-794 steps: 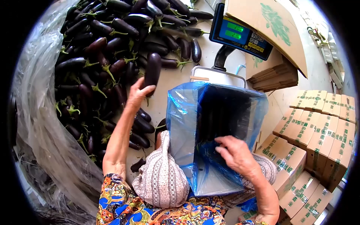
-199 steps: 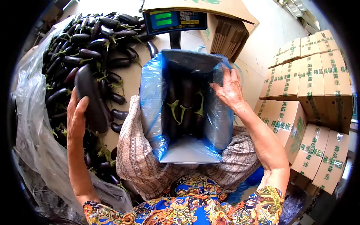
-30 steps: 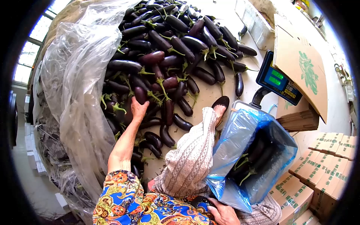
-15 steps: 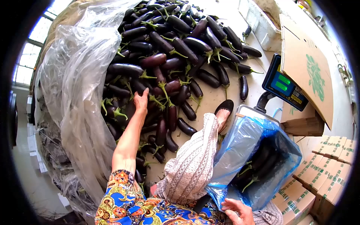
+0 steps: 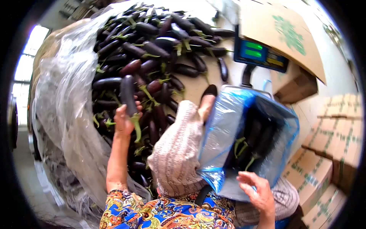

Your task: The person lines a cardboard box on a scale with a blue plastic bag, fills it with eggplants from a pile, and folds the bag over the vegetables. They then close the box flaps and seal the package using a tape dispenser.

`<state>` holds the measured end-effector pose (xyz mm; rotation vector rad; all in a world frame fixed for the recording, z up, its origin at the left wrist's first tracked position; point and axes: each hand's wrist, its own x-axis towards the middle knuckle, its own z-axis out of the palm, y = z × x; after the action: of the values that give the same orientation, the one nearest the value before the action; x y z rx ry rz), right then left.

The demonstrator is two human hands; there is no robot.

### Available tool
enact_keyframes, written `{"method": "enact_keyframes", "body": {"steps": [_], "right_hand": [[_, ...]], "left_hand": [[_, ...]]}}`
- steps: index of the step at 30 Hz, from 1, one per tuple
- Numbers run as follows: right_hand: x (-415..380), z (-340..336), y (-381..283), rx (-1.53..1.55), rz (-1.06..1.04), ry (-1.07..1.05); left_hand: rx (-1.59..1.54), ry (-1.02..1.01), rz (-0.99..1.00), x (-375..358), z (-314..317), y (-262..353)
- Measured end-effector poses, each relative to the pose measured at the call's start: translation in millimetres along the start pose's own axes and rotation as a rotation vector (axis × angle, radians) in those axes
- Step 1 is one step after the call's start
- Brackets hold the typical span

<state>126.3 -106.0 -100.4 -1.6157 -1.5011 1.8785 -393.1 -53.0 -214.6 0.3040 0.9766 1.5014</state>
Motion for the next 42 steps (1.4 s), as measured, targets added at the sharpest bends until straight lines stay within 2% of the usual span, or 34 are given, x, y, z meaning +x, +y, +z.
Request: {"method": "enact_keyframes", "body": {"steps": [2, 4, 6, 8, 10, 11, 12, 14, 16, 18, 19, 22, 23, 24, 26, 27, 30, 31, 35, 37, 39, 42], "right_hand": [[0.2, -8.9, -4.0, -0.051, -0.090, 0.045], [-5.2, -25.4, -6.4, -0.063, -0.078, 0.120], [-13.3, -37.7, -2.3, 0.015, -0.054, 0.231], [-19.3, -46.6, 6.2, 0.090, -0.061, 0.313], [-22.9, -48.7, 15.2, -0.025, -0.095, 0.375], [-23.7, -49.5, 17.7, -0.099, -0.133, 0.381], [-24.3, -49.8, 20.5, -0.173, -0.170, 0.386], [-25.3, -48.2, 22.8, -0.346, -0.227, 0.362], [-17.9, -44.5, 44.3, -0.521, -0.426, 0.373], [-8.0, -34.9, 60.6, -0.655, -0.466, 0.330], [-3.1, -31.2, 64.5, -0.682, -0.391, 0.226], [13.2, -17.3, 83.3, -1.083, -0.374, 0.119], [22.2, -11.2, 101.8, -1.190, -0.484, 0.223], [25.2, -9.6, 109.7, -1.248, -0.486, 0.222], [28.1, -10.7, 116.3, -1.363, -0.483, 0.219], [27.7, -14.9, 108.0, -1.384, -0.348, 0.114], [20.8, -17.6, 96.5, -1.492, -0.338, 0.066], [20.0, -15.8, 103.7, -1.417, -0.355, 0.118], [11.4, -18.4, 122.4, -1.427, -0.572, 0.260], [-7.8, -28.9, 82.8, -1.532, -0.657, 0.274], [2.7, -25.0, 89.8, -1.349, -0.496, 0.151], [9.8, -22.1, 86.6, -1.238, -0.332, 0.055]], "left_hand": [[-0.005, -0.090, -0.048, 1.0, 26.1, 20.1], [0.365, -0.245, 0.062, -7.0, 80.7, 30.1], [0.512, -0.423, 0.087, -8.5, 130.1, 32.8], [0.798, -0.451, 0.070, -19.0, 181.9, 31.2], [0.942, -0.553, 0.121, -32.5, 238.4, 15.1], [1.110, -0.677, 0.203, -36.9, 266.2, 7.9], [1.436, -0.875, 0.421, -34.6, 285.3, 0.5], [1.627, -1.095, 0.554, -41.5, 315.9, -24.9], [1.723, -1.336, 0.659, -49.3, 337.4, -56.0], [1.656, -1.505, 0.726, -49.0, 335.4, -97.5], [1.632, -1.593, 0.717, -48.5, 332.9, -116.5], [1.542, -1.790, 0.686, -45.6, 319.9, -168.7], [1.515, -1.830, 0.702, -44.3, 315.8, -183.1], [1.487, -1.870, 0.717, -43.1, 312.1, -195.6], [1.474, -1.918, 0.708, -40.7, 307.3, -213.8], [1.470, -1.935, 0.703, -39.6, 305.4, -220.8], [1.481, -1.932, 0.673, -36.2, 298.2, -237.4], [1.468, -1.936, 0.669, -33.9, 296.8, -244.3], [1.410, -1.957, 0.638, -31.2, 296.4, -265.6], [1.379, -1.865, 0.718, -35.5, 286.3, -268.8], [1.327, -1.793, 0.827, -40.4, 287.0, -264.2], [1.306, -1.649, 0.800, -40.9, 293.7, -264.8]]}}
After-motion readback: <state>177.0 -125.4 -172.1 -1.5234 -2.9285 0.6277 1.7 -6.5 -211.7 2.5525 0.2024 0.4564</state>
